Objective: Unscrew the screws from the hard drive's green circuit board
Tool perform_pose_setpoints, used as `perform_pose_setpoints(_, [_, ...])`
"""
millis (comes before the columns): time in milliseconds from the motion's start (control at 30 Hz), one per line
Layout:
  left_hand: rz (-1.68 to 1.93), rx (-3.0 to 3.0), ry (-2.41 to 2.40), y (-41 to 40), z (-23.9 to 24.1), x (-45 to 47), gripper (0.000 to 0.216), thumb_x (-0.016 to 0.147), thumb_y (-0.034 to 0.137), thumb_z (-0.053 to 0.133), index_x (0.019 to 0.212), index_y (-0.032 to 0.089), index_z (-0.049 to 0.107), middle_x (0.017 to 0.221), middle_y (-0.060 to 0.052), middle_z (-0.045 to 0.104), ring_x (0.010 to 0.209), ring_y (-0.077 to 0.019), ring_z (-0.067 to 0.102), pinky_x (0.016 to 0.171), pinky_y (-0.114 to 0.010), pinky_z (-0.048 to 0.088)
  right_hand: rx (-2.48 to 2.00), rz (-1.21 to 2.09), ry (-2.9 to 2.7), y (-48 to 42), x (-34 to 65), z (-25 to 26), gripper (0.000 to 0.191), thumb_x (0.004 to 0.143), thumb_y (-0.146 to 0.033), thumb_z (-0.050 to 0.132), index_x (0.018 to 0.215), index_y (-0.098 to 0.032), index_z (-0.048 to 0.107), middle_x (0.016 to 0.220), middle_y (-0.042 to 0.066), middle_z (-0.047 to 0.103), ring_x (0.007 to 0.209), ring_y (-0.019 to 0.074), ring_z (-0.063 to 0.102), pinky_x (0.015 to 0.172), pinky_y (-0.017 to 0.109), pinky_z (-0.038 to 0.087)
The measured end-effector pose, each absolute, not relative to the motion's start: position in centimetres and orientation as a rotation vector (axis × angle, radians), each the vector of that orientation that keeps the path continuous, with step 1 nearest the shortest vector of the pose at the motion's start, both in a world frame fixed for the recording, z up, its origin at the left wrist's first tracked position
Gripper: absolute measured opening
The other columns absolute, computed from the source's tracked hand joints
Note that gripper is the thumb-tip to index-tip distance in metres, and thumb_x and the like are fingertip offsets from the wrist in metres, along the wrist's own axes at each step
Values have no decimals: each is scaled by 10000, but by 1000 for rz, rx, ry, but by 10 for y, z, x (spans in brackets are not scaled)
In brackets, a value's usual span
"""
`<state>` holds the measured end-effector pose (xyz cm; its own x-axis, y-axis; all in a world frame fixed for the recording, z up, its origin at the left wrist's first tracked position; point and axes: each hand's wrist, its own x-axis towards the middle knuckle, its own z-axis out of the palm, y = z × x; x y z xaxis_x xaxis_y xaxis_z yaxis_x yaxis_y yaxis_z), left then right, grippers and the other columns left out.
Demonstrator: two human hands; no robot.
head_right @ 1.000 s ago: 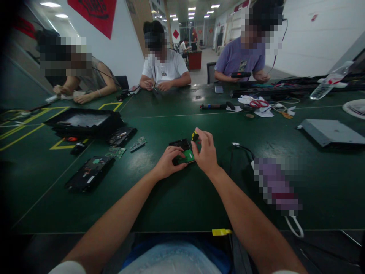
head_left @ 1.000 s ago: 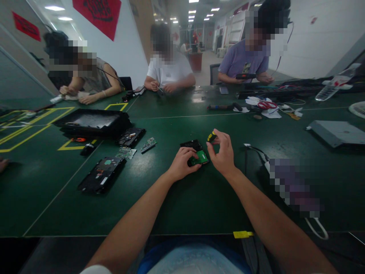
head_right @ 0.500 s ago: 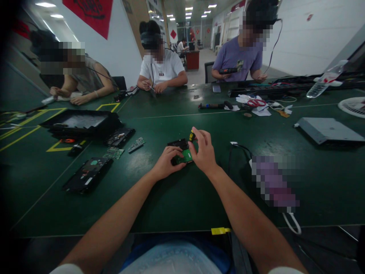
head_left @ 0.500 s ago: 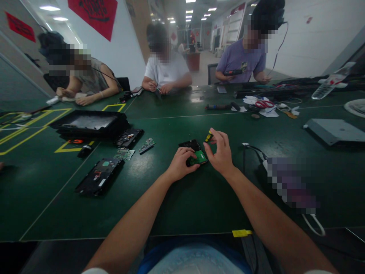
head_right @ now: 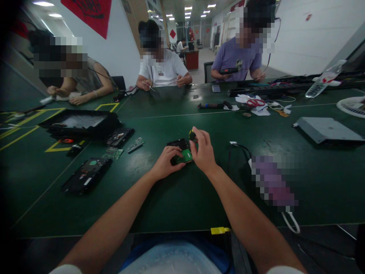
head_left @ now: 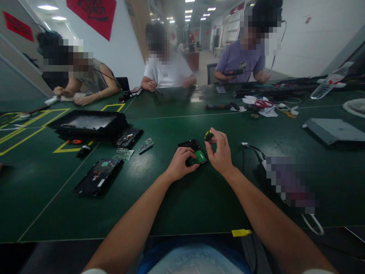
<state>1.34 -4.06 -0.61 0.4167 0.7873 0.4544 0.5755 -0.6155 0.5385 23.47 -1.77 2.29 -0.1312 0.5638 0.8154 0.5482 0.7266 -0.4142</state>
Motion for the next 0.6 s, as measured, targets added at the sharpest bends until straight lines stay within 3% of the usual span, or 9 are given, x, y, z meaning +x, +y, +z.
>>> perform_pose_setpoints(100, [1005, 2372, 1183, -41, -6, 13, 304, 795, 333, 850, 1037, 238, 691, 1260, -77, 660, 1225, -290, 555, 1076, -506, 473, -860, 2, -1768, -18, 235, 23, 632, 985, -249, 617, 1559, -327, 364, 1355, 124, 523, 1142, 270, 616, 831, 454, 654])
perform_pose_setpoints(267, [992, 2373, 1201, -41, -6, 14, 306, 789, 327, 855, 1032, 240, 691, 1262, -75, 660, 1225, -295, 559, 1079, -512, 472, -838, 16, -1792, -17, 234, 22, 651, 994, -226, 573, 1585, -314, 314, 1426, 143, 493, 1209, 291, 591, 882, 492, 646])
perform_pose_setpoints(433, [996, 2375, 1198, -41, -6, 13, 311, 784, 327, 857, 1034, 243, 691, 1261, -76, 660, 1218, -299, 562, 1074, -518, 474, -857, 12, -1774, -18, 234, 23, 635, 984, -252, 616, 1558, -325, 355, 1374, 128, 514, 1067, 254, 630, 804, 456, 654])
perform_pose_setpoints(600, [995, 2371, 1197, -41, -7, 13, 309, 785, 329, 856, 1034, 245, 692, 1270, -77, 656, 1226, -301, 558, 1078, -523, 473, -861, 16, -1798, -18, 234, 23, 634, 1008, -262, 569, 1586, -318, 315, 1430, 144, 503, 1138, 275, 625, 881, 496, 642])
